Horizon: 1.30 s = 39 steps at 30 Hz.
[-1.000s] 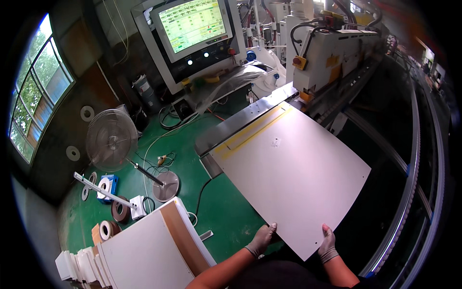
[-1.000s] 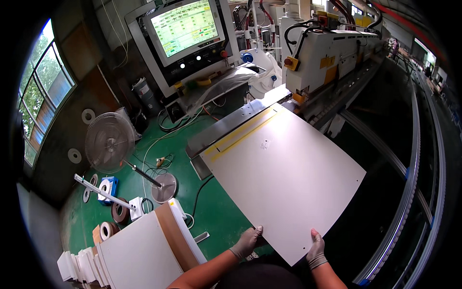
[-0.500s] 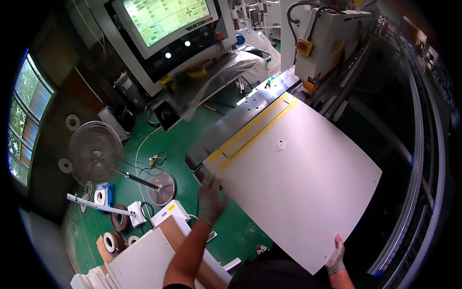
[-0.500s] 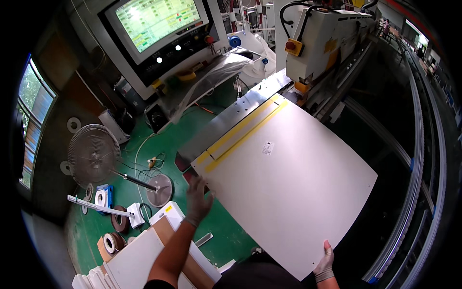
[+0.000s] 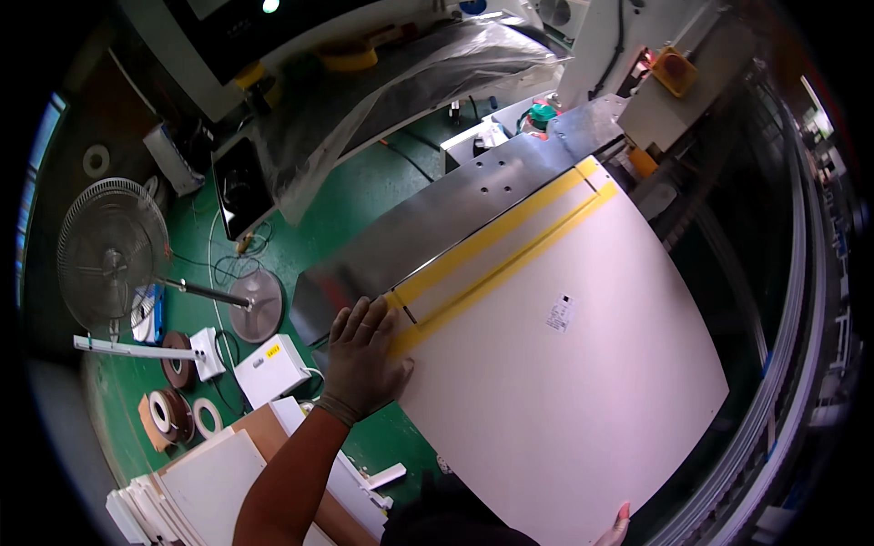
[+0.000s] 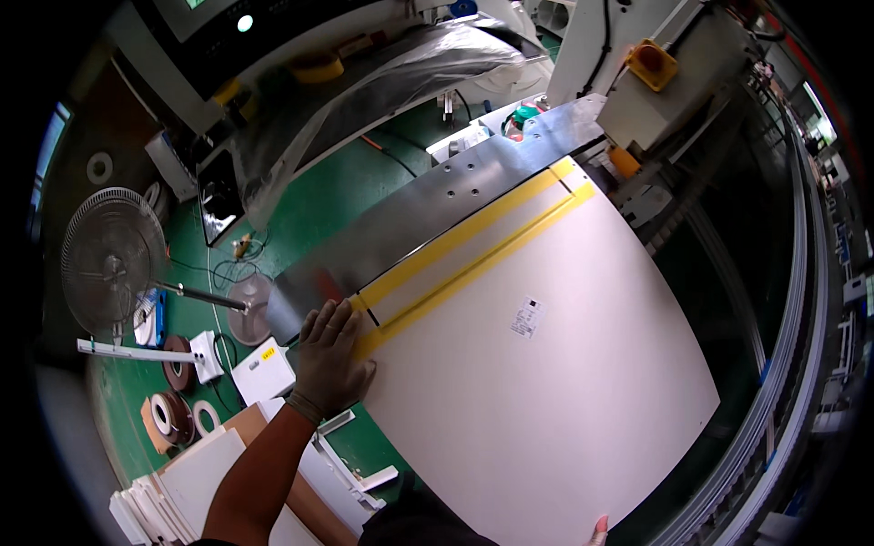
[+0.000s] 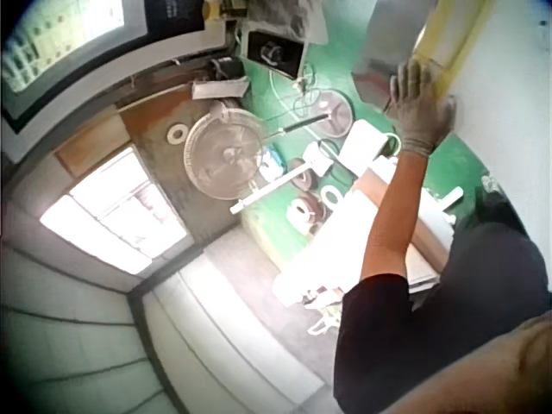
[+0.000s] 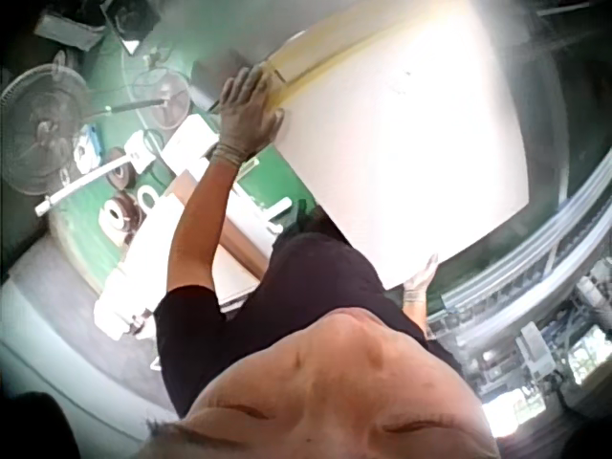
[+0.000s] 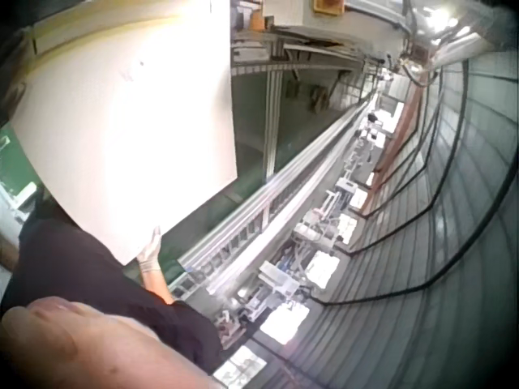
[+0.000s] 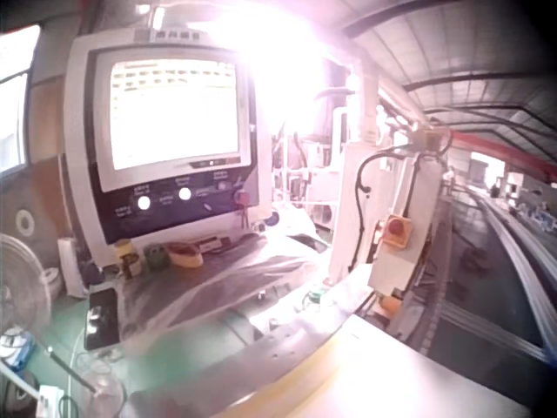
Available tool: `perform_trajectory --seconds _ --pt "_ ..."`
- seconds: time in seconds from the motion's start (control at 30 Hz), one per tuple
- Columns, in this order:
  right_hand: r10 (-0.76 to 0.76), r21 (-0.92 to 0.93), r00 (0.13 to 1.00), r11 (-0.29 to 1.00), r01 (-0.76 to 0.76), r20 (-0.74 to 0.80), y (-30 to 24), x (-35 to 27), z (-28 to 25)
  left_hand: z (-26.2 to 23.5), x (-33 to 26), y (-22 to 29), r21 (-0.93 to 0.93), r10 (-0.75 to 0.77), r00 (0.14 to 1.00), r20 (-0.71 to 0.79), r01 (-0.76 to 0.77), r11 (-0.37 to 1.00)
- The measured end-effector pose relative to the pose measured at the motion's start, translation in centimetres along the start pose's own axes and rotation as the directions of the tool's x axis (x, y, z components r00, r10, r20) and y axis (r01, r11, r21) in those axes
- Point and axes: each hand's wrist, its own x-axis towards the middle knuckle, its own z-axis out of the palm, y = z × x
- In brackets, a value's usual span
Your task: The person repeatedly picks up large flat panels from a stack and places them onto a machine's conveyor or feed table. The person handles each panel one at a time, moving between the stack and the machine throughout the clip.
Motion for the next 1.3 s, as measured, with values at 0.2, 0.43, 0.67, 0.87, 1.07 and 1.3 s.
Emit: perform_trajectory --seconds 0.2,0.43,0.67,0.87,1.07,1.3 --pt "0.004 -0.015 1.0 1.0 -0.004 -0.014 -0.2 1.0 -0.4 0.2 0.4 -0.9 -0.016 -0.008 1.0 0.014 0.009 1.0" --pt "-0.018 -0.008 1.0 1.0 0.018 -0.002 0.4 1.5 -1.3 0.5 0.4 -0.8 0.015 -0.015 1.0 0.004 0.014 1.0" --pt "-0.037 -0.055 0.994 0.998 0.032 -0.101 -0.6 1.7 -0.2 0.4 0.2 -1.1 0.043 -0.007 0.997 0.074 0.004 0.999" --pt "-0.054 -0.046 0.989 0.998 0.049 -0.135 -1.4 2.4 0.1 0.8 0.1 -1.2 0.033 -0.039 0.994 0.104 0.036 0.999" --pt "-0.115 -0.113 0.974 0.989 0.095 -0.194 -4.3 4.2 0.3 0.4 1.4 -0.6 0.056 0.004 0.979 0.202 -0.016 0.998" --pt "-0.088 -0.121 0.966 0.991 0.059 -0.244 -9.2 6.8 0.9 2.7 5.6 1.5 0.106 0.067 0.984 0.166 -0.085 0.991"
